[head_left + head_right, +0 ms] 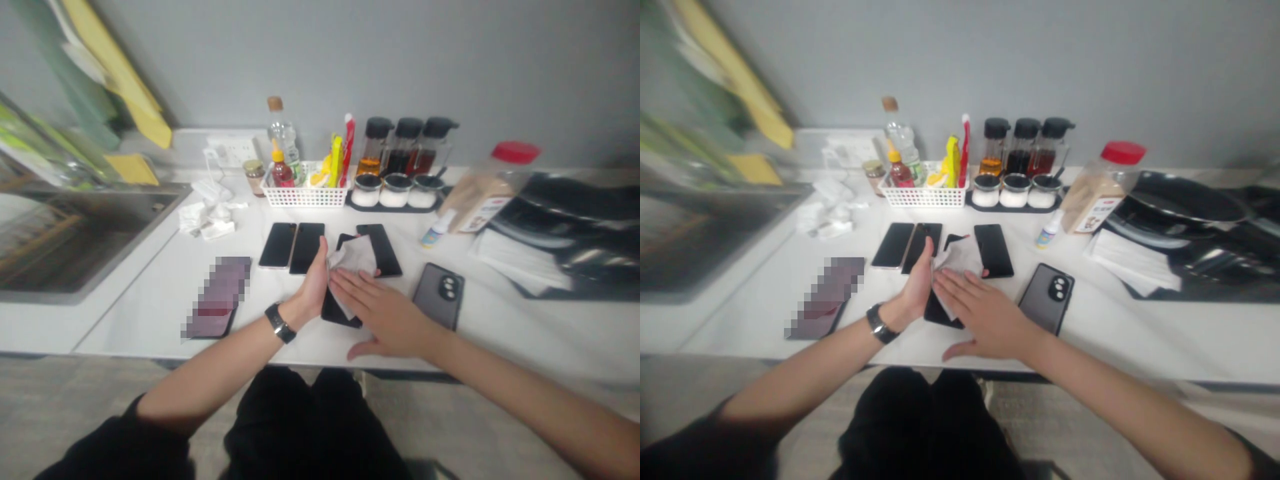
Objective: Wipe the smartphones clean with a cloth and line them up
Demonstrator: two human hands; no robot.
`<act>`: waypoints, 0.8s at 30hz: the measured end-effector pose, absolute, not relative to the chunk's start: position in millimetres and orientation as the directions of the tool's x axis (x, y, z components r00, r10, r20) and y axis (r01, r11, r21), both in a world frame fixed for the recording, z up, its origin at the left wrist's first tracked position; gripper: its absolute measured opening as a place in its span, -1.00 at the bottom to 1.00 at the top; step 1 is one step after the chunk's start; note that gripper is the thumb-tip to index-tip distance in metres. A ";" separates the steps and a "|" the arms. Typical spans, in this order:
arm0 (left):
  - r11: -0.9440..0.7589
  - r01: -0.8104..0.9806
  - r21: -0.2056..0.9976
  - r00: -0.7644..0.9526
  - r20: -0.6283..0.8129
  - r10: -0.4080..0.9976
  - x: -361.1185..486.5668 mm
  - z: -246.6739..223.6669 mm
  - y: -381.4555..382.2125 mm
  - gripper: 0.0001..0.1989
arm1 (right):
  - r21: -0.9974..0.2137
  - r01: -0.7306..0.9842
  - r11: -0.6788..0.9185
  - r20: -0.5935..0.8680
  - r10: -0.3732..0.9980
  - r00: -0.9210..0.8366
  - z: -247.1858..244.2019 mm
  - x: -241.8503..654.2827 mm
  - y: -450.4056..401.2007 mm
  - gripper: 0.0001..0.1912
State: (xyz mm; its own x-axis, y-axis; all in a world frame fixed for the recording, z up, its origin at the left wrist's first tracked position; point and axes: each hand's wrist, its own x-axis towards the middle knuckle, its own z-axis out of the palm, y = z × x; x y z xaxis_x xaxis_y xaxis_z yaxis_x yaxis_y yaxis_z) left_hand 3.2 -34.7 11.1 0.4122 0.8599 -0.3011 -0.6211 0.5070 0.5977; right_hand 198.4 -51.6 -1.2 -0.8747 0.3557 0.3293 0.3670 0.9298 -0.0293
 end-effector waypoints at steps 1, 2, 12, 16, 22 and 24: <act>0.498 -0.618 0.608 0.396 -0.305 0.866 2.7 12.1 -35.0 -0.15 | -0.025 0.341 0.940 0.313 0.331 -0.890 -4.5 196.7 -58.7 0.27; 0.490 -0.621 0.613 0.386 -0.305 0.871 2.5 13.2 -35.2 -0.15 | -0.012 0.328 0.945 0.301 0.316 -0.900 -6.3 196.8 -62.4 0.26; 0.503 -0.650 0.570 0.412 -0.293 0.863 2.6 11.8 -37.0 -0.10 | -0.017 0.471 0.882 0.332 0.450 -0.829 -3.2 181.5 -66.0 0.42; 0.517 -0.669 0.534 0.422 -0.299 0.856 1.4 12.9 -35.9 -0.02 | -0.010 0.429 0.903 0.293 0.413 -0.862 -1.6 187.9 -65.0 0.35; 0.439 -0.726 0.529 0.358 -0.253 0.899 2.3 14.2 -36.5 -0.19 | -0.018 0.539 0.842 0.325 0.515 -0.793 6.2 187.7 -48.7 0.31; 0.457 -0.701 0.547 0.355 -0.287 0.890 -1.2 10.0 -35.0 -0.10 | -0.041 0.456 0.889 0.315 0.445 -0.838 0.9 180.6 -65.4 0.34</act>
State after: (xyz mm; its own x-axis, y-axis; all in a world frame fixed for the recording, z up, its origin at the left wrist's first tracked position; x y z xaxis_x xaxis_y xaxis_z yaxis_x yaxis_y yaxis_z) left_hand -1.2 -35.0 10.0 0.3554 0.8896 -0.2871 -0.7014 0.4568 0.5471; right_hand 180.6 -65.4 0.9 -0.8384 0.4446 0.3154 0.4561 0.8890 -0.0409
